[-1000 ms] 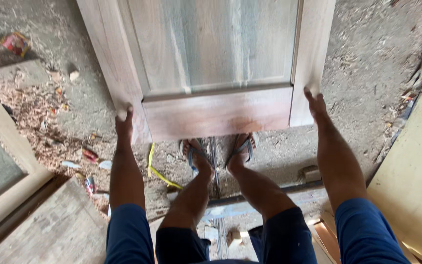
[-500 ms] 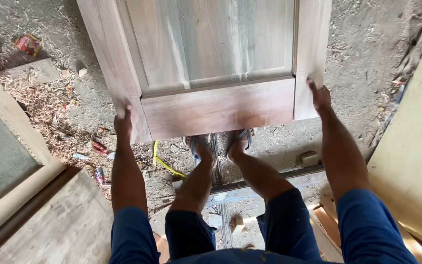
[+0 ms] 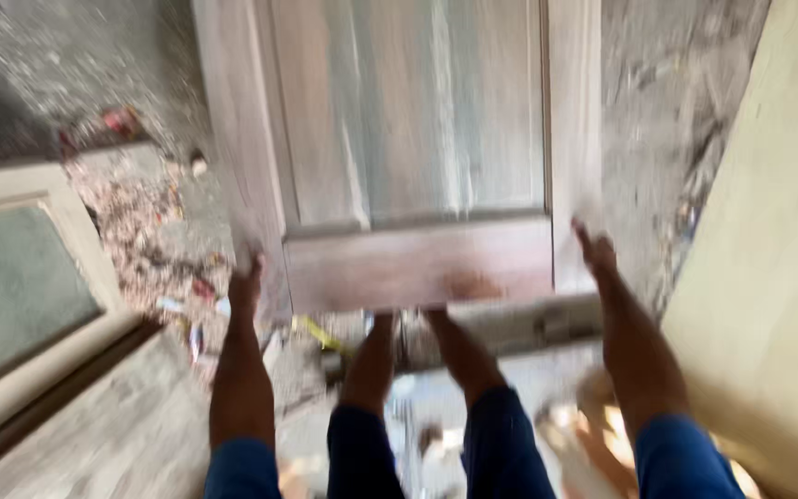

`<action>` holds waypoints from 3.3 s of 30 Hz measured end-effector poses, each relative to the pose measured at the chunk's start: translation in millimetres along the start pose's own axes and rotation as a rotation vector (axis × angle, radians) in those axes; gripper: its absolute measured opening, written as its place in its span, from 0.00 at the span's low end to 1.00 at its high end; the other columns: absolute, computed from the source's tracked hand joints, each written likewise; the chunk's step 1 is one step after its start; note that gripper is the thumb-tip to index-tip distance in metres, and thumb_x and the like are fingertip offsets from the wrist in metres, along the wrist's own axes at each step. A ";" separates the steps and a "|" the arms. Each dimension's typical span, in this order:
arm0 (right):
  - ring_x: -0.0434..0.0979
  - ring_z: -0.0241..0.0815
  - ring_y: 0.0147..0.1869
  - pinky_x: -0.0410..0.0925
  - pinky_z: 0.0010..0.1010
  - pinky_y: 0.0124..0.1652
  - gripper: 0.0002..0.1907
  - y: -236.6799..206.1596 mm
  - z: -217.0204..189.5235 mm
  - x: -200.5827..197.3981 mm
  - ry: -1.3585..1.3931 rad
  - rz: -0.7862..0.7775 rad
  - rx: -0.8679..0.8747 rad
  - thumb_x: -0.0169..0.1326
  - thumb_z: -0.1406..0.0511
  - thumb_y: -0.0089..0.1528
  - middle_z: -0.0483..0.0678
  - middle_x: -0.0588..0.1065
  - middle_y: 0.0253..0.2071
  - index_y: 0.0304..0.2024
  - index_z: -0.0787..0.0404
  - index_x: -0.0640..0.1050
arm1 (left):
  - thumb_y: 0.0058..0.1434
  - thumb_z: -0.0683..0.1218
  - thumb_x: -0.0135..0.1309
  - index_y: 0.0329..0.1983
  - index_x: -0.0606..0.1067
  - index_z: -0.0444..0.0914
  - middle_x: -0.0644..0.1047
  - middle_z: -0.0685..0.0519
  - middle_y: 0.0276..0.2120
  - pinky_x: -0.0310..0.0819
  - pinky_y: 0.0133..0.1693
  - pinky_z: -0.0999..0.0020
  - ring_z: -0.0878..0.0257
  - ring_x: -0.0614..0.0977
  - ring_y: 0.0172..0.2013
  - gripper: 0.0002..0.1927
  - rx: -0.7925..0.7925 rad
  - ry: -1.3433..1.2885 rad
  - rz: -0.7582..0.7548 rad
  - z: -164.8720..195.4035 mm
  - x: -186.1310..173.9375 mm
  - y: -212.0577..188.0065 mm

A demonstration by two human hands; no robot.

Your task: The person sits on the floor with a wooden door panel and sands its frame and recessed panels using a red electric sander. He then uses a hammer and chisel on the panel edges, fits a small wood block, and tightens a clamp to hold the panel while working.

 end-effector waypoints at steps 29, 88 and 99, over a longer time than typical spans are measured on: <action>0.71 0.73 0.64 0.65 0.54 0.61 0.69 -177.7 112.2 -80.5 -0.078 -0.019 0.095 0.42 0.22 0.53 0.78 0.70 0.58 0.63 0.80 0.66 | 0.51 0.80 0.50 0.54 0.76 0.26 0.80 0.33 0.48 0.71 0.54 0.51 0.41 0.81 0.52 0.54 -0.347 0.018 0.001 17.7 -98.8 -178.5; 0.71 0.75 0.64 0.65 0.56 0.61 0.60 -283.9 339.9 -3.1 0.007 0.162 0.046 0.44 0.26 0.60 0.80 0.71 0.55 0.55 0.81 0.73 | 0.55 0.83 0.47 0.49 0.76 0.21 0.77 0.23 0.46 0.69 0.57 0.47 0.31 0.76 0.54 0.58 -0.343 0.128 0.078 -162.4 6.1 -373.1; 0.62 0.74 0.67 0.56 0.56 0.62 0.59 -274.5 392.7 79.6 0.056 0.193 -0.003 0.46 0.27 0.62 0.76 0.64 0.61 0.64 0.76 0.65 | 0.53 0.81 0.50 0.52 0.76 0.23 0.78 0.27 0.49 0.70 0.58 0.49 0.35 0.78 0.55 0.55 -0.330 0.065 0.104 -283.0 44.8 -362.9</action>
Point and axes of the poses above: each hand's wrist, its own y-axis towards the middle knuckle, its own x-axis out of the palm, z = x × y, the point moved 5 cm from there along y, towards the middle knuckle
